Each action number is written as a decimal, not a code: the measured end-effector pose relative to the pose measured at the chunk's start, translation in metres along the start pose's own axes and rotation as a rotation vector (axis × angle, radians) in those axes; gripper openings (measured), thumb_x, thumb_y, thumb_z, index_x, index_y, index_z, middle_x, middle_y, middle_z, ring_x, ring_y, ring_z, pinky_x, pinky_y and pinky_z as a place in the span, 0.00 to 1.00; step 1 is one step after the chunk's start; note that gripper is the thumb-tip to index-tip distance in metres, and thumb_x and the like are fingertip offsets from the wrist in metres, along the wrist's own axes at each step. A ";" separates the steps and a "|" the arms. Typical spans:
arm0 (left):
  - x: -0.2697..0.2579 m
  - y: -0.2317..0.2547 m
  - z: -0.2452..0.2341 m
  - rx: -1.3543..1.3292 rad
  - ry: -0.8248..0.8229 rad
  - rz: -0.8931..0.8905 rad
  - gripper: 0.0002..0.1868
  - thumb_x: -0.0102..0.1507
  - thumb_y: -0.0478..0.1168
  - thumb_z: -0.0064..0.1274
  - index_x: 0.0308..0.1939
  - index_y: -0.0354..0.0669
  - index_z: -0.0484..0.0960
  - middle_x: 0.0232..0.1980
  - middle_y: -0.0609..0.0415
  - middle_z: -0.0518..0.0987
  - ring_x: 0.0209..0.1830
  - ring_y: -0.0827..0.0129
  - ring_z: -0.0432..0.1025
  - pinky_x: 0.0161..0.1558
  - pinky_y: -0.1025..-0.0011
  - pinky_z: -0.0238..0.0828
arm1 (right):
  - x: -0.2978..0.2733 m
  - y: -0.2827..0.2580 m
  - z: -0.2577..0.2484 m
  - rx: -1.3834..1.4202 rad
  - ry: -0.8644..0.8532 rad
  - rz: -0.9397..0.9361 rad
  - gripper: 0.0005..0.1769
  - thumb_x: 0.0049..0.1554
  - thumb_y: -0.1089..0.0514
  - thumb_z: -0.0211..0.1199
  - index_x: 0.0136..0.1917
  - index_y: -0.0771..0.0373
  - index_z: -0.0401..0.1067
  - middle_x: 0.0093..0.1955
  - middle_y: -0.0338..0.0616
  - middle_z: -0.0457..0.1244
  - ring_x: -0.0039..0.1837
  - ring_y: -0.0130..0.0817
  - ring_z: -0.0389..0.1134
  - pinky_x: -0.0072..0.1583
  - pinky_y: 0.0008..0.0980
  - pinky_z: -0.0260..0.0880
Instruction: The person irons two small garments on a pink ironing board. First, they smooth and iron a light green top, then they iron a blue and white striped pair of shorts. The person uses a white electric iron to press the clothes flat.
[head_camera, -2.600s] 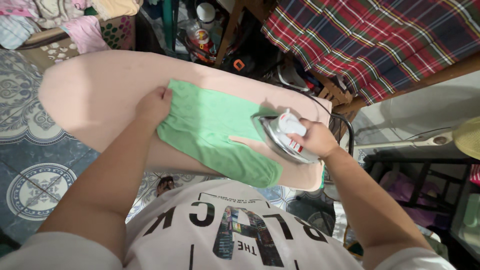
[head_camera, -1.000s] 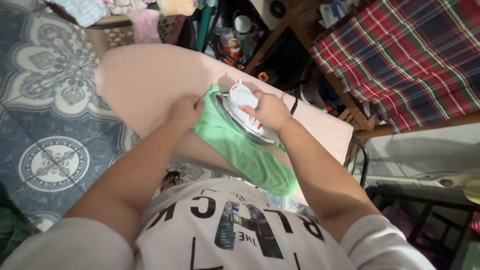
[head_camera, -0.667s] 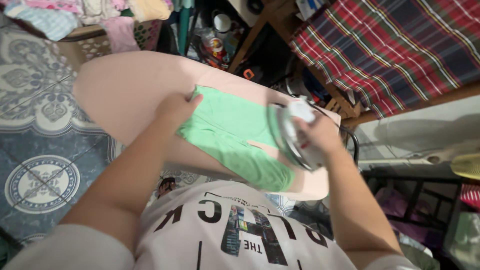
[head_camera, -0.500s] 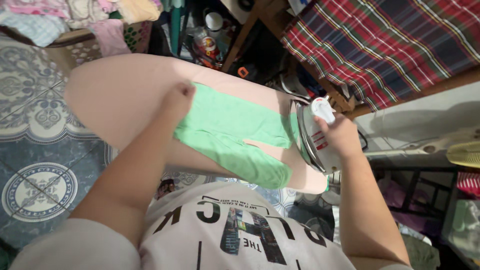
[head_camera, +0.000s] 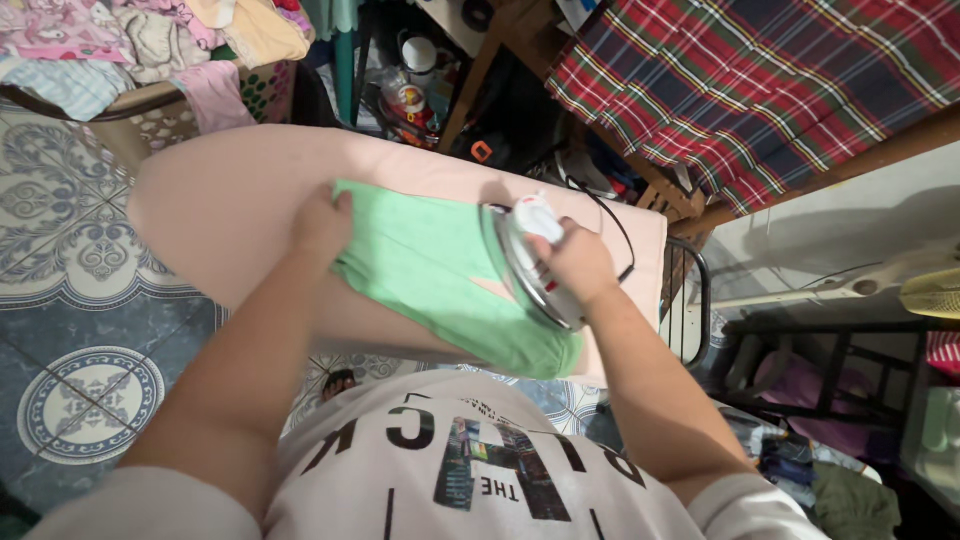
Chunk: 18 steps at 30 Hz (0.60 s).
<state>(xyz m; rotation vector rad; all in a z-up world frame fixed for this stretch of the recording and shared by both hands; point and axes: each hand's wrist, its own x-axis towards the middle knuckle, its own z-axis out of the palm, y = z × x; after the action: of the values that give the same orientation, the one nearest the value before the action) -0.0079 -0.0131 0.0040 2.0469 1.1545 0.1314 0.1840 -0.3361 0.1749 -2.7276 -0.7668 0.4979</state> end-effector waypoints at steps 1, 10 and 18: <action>0.005 -0.006 0.000 -0.045 0.022 -0.010 0.25 0.69 0.53 0.44 0.60 0.36 0.76 0.54 0.31 0.79 0.55 0.36 0.73 0.56 0.48 0.68 | -0.002 0.008 -0.001 0.030 -0.003 0.023 0.34 0.54 0.35 0.62 0.59 0.66 0.71 0.34 0.54 0.71 0.40 0.47 0.76 0.47 0.42 0.75; 0.014 -0.022 0.001 -0.097 0.022 0.045 0.24 0.70 0.53 0.46 0.57 0.36 0.79 0.51 0.31 0.80 0.53 0.37 0.75 0.54 0.48 0.70 | -0.009 0.087 -0.031 -0.219 0.134 0.100 0.33 0.60 0.31 0.64 0.49 0.67 0.76 0.37 0.58 0.69 0.44 0.54 0.72 0.48 0.46 0.72; -0.025 0.024 -0.013 0.165 -0.008 0.074 0.32 0.61 0.58 0.55 0.58 0.36 0.77 0.50 0.33 0.81 0.52 0.38 0.75 0.51 0.47 0.69 | -0.016 0.041 -0.010 0.050 0.011 0.109 0.33 0.54 0.34 0.65 0.55 0.67 0.73 0.35 0.54 0.70 0.41 0.48 0.75 0.47 0.42 0.74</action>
<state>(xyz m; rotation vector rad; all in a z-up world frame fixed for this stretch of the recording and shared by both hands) -0.0119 -0.0314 0.0355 2.2342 1.1167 0.0666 0.1936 -0.3802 0.1742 -2.7341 -0.5966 0.5177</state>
